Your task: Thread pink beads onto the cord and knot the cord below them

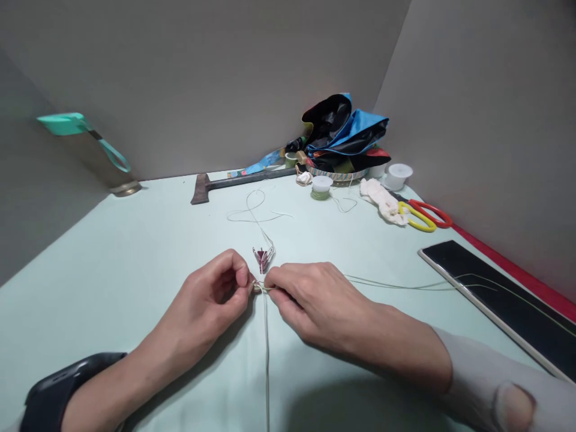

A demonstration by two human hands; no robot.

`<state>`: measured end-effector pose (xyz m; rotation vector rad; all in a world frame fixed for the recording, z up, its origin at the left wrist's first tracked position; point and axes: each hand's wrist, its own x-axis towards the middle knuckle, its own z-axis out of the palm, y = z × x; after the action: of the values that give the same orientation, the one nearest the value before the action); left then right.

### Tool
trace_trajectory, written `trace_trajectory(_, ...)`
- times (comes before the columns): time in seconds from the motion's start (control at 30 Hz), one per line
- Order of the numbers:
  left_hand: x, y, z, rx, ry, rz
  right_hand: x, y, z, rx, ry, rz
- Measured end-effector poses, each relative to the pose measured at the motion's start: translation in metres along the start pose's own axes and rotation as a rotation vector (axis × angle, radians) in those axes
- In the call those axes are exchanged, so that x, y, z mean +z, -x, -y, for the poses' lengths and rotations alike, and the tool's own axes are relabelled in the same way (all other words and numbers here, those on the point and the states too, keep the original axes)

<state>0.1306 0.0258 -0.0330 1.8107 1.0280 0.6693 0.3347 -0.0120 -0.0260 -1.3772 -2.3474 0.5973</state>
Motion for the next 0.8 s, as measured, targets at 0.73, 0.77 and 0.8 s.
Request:
trace_trajectory(0.73,0.005,0.005,-0.010,0.085,-0.396,-0.029,0.008,-0.004,0.007,0.150,0.051,-0.090)
trace_trajectory(0.77,0.005,0.005,-0.011,0.072,-0.398,-0.029,0.010,-0.004,0.006,0.148,0.075,-0.096)
trace_trajectory(0.8,0.004,0.004,-0.011,0.052,-0.392,-0.026,0.012,-0.003,0.005,0.142,0.095,-0.104)
